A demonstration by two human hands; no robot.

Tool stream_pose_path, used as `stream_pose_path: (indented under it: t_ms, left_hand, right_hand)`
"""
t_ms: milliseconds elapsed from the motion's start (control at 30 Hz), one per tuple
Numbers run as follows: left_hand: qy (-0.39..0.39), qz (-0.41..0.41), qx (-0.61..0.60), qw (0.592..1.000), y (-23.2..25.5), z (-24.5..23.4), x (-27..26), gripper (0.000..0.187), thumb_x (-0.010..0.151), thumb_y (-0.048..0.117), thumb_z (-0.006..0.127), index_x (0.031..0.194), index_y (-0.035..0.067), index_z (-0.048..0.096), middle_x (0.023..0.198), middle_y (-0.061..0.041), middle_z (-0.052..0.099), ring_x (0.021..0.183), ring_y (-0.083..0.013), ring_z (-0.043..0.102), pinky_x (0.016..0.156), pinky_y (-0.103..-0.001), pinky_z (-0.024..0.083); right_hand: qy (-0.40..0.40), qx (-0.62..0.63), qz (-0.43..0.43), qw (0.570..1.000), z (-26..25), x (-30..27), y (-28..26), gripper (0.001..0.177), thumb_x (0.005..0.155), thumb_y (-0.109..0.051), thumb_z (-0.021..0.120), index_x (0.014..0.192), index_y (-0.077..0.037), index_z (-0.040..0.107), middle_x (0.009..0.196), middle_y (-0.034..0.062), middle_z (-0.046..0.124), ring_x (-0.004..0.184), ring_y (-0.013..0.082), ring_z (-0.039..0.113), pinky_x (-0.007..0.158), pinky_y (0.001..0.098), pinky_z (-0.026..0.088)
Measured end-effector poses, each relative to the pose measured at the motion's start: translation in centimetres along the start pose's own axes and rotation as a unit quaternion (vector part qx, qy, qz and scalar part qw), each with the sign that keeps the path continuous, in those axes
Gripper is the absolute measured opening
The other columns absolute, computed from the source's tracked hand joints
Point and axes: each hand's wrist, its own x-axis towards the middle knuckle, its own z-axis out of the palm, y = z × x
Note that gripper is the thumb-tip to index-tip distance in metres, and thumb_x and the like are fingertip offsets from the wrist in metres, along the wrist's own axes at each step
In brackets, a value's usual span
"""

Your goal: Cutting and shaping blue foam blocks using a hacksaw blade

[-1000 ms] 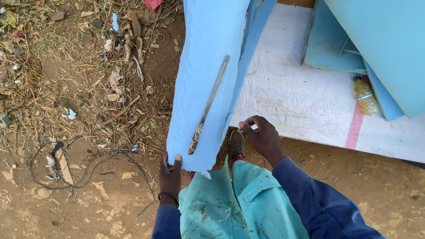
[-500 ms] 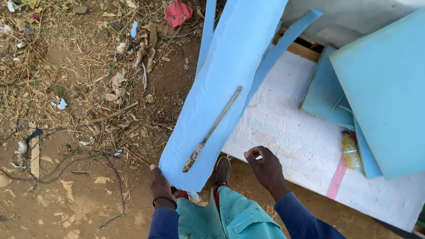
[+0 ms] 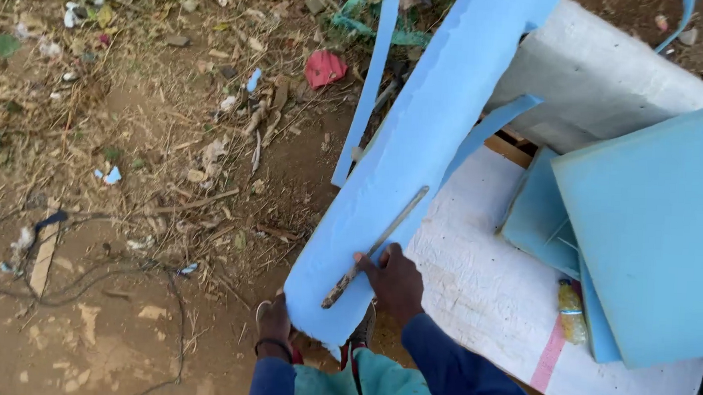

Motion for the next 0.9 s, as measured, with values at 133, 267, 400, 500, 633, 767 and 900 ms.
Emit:
stream_pose_path:
  t_ms: [133, 267, 400, 500, 633, 767, 900]
  left_hand:
    - [-0.033, 0.117, 0.150, 0.981, -2.5, 0.7, 4.5, 0.079, 0.115, 0.070, 0.045, 0.156, 0.005, 0.068, 0.152, -0.024, 0.069, 0.146, -0.0458, 0.065, 0.125, -0.064, 0.053]
    - [-0.008, 0.291, 0.393, 0.872, -0.9, 0.1, -0.4, 0.054, 0.119, 0.035, 0.032, 0.153, 0.012, 0.067, 0.140, -0.026, 0.080, 0.142, -0.0467, 0.072, 0.122, -0.060, 0.059]
    - [0.053, 0.367, 0.348, 0.861, -5.6, 0.5, -2.8, 0.048, 0.114, 0.007, 0.050, 0.160, -0.004, 0.050, 0.114, -0.034, 0.081, 0.116, -0.0524, 0.080, 0.104, -0.068, 0.065]
    - [0.076, 0.317, 0.240, 0.914, -9.0, 0.3, 3.8, 0.039, 0.115, 0.023, 0.069, 0.148, 0.003, 0.065, 0.111, -0.029, 0.080, 0.106, -0.0518, 0.079, 0.097, -0.062, 0.067]
    - [0.105, 0.128, -0.102, 0.981, -10.4, 0.3, 2.3, 0.032, 0.102, 0.049, 0.088, 0.122, 0.025, 0.078, 0.097, 0.001, 0.083, 0.099, -0.0256, 0.080, 0.088, -0.051, 0.065]
    - [0.001, 0.174, -0.214, 0.961, -9.5, 0.0, -1.5, 0.021, 0.112, 0.026, 0.083, 0.131, 0.019, 0.076, 0.110, -0.010, 0.084, 0.096, -0.0254, 0.084, 0.080, -0.049, 0.074]
    - [-0.039, 0.134, -0.319, 0.937, -6.3, 0.9, -6.7, 0.034, 0.106, 0.039, 0.092, 0.132, 0.021, 0.080, 0.115, -0.011, 0.079, 0.088, -0.0231, 0.082, 0.085, -0.048, 0.078]
  right_hand:
    - [-0.054, -0.023, 0.065, 0.996, -0.9, 0.8, -0.4, 0.074, 0.095, -0.089, 0.077, 0.114, -0.019, 0.065, 0.103, 0.0184, 0.082, 0.102, 0.0462, 0.084, 0.083, 0.0589, 0.064]
    - [-0.002, -0.051, 0.037, 0.998, -1.1, 1.8, 1.0, 0.070, 0.094, -0.083, 0.088, 0.112, -0.018, 0.071, 0.104, 0.0185, 0.083, 0.110, 0.0491, 0.081, 0.096, 0.0594, 0.062]
    - [-0.001, -0.058, -0.022, 0.998, -4.5, -3.6, -2.1, 0.035, 0.105, -0.055, 0.083, 0.101, -0.021, 0.072, 0.080, 0.0028, 0.079, 0.089, 0.0311, 0.084, 0.089, 0.0502, 0.062]
    - [-0.004, -0.015, -0.095, 0.995, -5.8, -6.4, -4.8, 0.038, 0.105, -0.051, 0.087, 0.110, -0.020, 0.066, 0.091, 0.0077, 0.077, 0.086, 0.0224, 0.083, 0.086, 0.0416, 0.063]
    - [-0.117, 0.003, -0.246, 0.962, -6.2, -11.5, -8.1, 0.017, 0.130, -0.021, 0.069, 0.132, -0.003, 0.068, 0.093, 0.0134, 0.082, 0.081, 0.0273, 0.082, 0.080, 0.0412, 0.063]
    - [-0.168, -0.052, -0.228, 0.958, -5.2, -14.4, -12.0, 0.025, 0.126, -0.016, 0.070, 0.146, -0.003, 0.073, 0.084, 0.0159, 0.080, 0.065, 0.0257, 0.077, 0.076, 0.0428, 0.062]
    - [-0.232, -0.165, -0.209, 0.936, -4.6, -14.3, -14.2, 0.045, 0.117, -0.024, 0.071, 0.159, -0.008, 0.066, 0.109, 0.0171, 0.085, 0.086, 0.0330, 0.084, 0.095, 0.0566, 0.059]
